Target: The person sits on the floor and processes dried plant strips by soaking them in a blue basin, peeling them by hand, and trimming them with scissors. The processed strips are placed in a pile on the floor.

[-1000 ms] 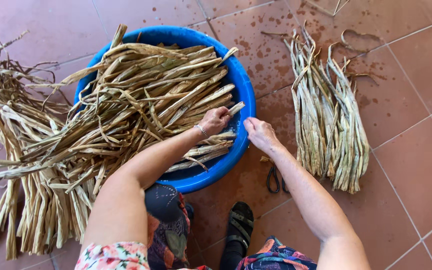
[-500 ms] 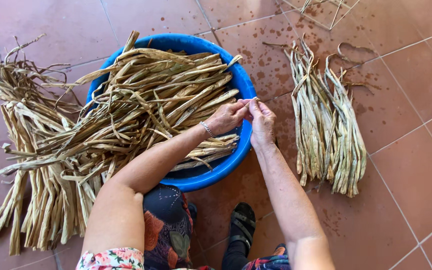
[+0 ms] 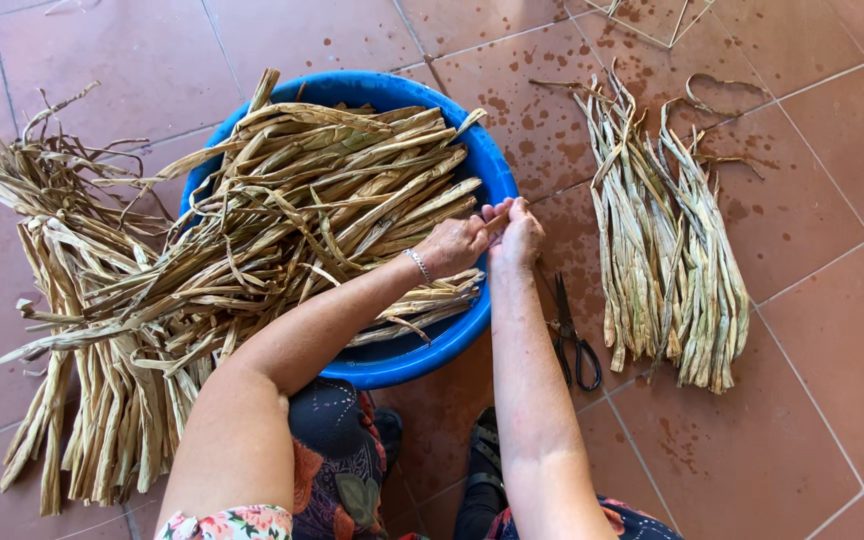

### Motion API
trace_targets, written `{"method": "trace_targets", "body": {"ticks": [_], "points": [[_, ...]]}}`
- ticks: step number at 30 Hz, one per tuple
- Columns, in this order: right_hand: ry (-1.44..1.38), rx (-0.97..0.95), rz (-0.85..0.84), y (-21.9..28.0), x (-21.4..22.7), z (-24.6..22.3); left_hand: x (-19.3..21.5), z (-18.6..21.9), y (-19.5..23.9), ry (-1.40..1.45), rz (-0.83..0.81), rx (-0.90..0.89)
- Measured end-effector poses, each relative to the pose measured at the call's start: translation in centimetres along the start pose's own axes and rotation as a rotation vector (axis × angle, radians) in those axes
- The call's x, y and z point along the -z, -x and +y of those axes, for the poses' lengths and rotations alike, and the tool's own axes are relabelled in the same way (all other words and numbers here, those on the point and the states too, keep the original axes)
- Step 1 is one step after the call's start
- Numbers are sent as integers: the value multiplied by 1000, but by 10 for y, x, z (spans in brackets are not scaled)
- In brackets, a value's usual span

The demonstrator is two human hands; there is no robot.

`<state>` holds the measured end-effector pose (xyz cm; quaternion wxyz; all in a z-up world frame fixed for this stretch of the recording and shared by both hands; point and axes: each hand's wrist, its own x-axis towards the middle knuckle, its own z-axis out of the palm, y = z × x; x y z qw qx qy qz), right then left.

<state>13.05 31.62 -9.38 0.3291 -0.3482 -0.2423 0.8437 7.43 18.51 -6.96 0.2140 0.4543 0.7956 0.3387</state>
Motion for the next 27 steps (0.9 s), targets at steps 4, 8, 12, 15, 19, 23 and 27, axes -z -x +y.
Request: {"method": "trace_targets", "body": {"ticks": [4,8,12,15,19,23,27], "points": [[164,10,126,-8,1,-19,0,2,14,60,-50,62],[68,64,312,-37,21,-71,2,-1,36,57,-118,-27],[51,117,332,-69,41,-80,6,-2,52,-24,-144,-38],[16,172,499,-83,68,-124,19,-3,68,-86,-171,-131],[-51,178,507,-93,89,-154,33,0,88,-56,-194,-167],[-42,257,649,-87,104,-177,61,-2,100,-70,-361,6],[-66,347,611,-74,109,-204,85,-28,118,2,-342,-8]]}}
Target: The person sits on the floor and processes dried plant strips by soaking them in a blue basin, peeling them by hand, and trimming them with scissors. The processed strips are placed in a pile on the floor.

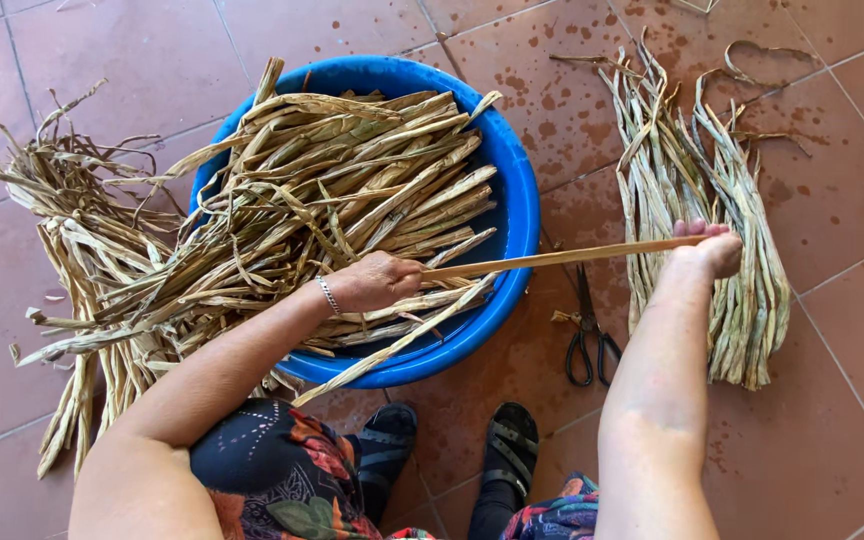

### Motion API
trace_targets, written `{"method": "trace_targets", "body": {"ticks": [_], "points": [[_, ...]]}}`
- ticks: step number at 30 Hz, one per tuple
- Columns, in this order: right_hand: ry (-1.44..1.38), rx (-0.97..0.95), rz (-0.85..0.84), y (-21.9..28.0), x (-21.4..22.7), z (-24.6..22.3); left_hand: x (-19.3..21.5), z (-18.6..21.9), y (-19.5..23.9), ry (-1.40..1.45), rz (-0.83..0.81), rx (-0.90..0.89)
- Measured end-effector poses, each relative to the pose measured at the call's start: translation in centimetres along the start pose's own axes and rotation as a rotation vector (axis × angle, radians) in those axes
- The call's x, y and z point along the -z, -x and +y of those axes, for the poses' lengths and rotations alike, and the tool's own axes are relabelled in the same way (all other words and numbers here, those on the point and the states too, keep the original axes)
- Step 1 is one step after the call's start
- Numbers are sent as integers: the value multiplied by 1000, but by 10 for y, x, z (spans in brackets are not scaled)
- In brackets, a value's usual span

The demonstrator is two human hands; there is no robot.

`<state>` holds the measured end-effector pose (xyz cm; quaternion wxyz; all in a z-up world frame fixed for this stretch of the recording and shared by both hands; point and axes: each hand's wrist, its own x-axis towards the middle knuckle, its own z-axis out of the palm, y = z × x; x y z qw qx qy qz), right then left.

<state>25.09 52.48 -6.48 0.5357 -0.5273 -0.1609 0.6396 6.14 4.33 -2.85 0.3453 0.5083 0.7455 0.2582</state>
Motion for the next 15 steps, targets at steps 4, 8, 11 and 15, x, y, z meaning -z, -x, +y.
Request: {"method": "trace_targets", "body": {"ticks": [4,8,11,15], "points": [[-16,-45,-330,27,2,32,3,-31,-1,-396,-262,330],[-64,-396,-668,69,6,91,1,-35,-20,-777,-231,410],[-28,-630,-723,95,18,113,-14,-17,-56,-660,107,159],[-3,-626,-770,119,44,127,-68,8,-103,-139,88,187]]}}
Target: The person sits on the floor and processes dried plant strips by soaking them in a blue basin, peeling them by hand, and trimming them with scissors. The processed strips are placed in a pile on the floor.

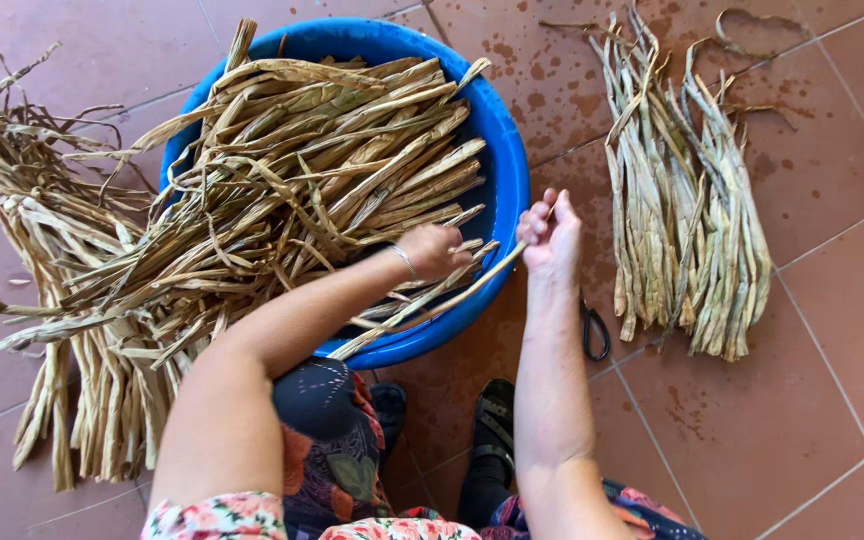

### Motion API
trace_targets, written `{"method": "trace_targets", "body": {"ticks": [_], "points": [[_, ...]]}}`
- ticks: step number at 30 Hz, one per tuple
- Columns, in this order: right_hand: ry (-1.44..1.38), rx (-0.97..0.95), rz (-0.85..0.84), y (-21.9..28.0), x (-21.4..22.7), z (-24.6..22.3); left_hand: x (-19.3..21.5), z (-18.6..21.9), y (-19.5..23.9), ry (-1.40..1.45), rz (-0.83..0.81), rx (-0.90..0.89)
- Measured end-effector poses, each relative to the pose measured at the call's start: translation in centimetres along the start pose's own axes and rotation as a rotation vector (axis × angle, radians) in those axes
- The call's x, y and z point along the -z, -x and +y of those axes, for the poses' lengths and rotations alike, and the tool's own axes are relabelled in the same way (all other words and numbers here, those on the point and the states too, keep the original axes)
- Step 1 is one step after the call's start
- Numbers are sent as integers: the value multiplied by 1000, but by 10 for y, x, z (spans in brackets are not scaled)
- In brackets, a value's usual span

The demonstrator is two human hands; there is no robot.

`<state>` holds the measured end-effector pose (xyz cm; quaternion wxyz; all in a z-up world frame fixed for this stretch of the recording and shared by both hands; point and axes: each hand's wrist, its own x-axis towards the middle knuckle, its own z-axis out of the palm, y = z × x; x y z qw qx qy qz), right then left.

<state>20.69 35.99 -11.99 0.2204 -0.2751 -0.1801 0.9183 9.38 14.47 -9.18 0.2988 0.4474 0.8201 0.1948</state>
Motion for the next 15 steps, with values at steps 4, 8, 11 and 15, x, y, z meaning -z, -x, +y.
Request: {"method": "trace_targets", "body": {"ticks": [4,8,11,15], "points": [[162,61,80,18,9,11,-40,4,-26,-148,38,-45],[368,137,110,36,-5,15,-35,-11,-51,319,224,-17],[516,177,35,50,-37,28,-17,-14,-52,797,140,-27],[709,233,10,69,-78,43,2,6,-37,861,170,-126]]}}
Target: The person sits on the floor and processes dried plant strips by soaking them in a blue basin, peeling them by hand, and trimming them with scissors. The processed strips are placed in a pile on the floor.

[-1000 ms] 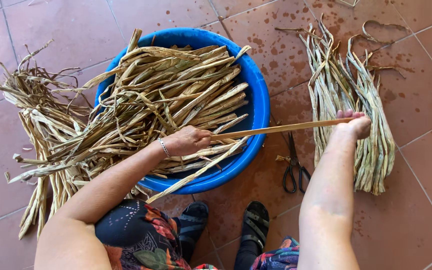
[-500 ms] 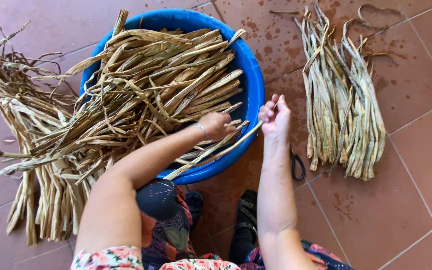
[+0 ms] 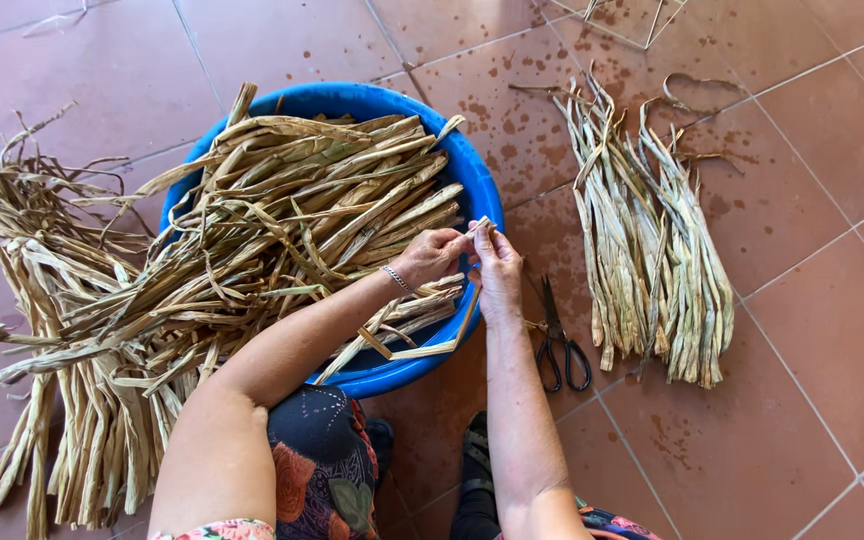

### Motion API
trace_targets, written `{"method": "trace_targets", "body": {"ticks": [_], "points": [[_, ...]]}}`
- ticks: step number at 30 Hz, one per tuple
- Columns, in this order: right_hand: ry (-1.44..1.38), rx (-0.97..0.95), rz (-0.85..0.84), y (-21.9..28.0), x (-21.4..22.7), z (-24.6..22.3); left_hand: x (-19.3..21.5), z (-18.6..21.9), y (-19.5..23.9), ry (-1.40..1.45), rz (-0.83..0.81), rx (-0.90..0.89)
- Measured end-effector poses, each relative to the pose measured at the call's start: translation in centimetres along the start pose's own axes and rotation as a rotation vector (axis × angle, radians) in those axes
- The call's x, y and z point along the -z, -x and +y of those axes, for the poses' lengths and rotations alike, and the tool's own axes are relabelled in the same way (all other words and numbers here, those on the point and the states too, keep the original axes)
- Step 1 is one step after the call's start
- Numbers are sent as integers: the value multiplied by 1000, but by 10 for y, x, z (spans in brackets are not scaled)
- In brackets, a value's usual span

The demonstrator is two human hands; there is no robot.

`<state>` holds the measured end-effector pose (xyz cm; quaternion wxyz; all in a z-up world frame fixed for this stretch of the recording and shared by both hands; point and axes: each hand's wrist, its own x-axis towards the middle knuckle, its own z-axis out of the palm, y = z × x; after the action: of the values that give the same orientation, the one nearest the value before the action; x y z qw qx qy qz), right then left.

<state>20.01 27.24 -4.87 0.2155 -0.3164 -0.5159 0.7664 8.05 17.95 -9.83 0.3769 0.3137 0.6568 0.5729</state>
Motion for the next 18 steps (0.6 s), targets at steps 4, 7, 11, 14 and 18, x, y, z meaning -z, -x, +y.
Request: {"method": "trace_targets", "body": {"ticks": [4,7,11,14,18], "points": [[-45,68,37,9,-13,-6,-4,30,14,-112,-23,15],[-130,46,-17,4,-10,0,-10,46,19,46,-62,104],[-336,48,-5,-16,2,14,-16,56,23,73,-127,115],[-455,-52,182,-44,18,12,-23,66,26,-79,-142,243],[-609,-187,317,-82,49,13,-22,78,42,-150,-174,249]]}}
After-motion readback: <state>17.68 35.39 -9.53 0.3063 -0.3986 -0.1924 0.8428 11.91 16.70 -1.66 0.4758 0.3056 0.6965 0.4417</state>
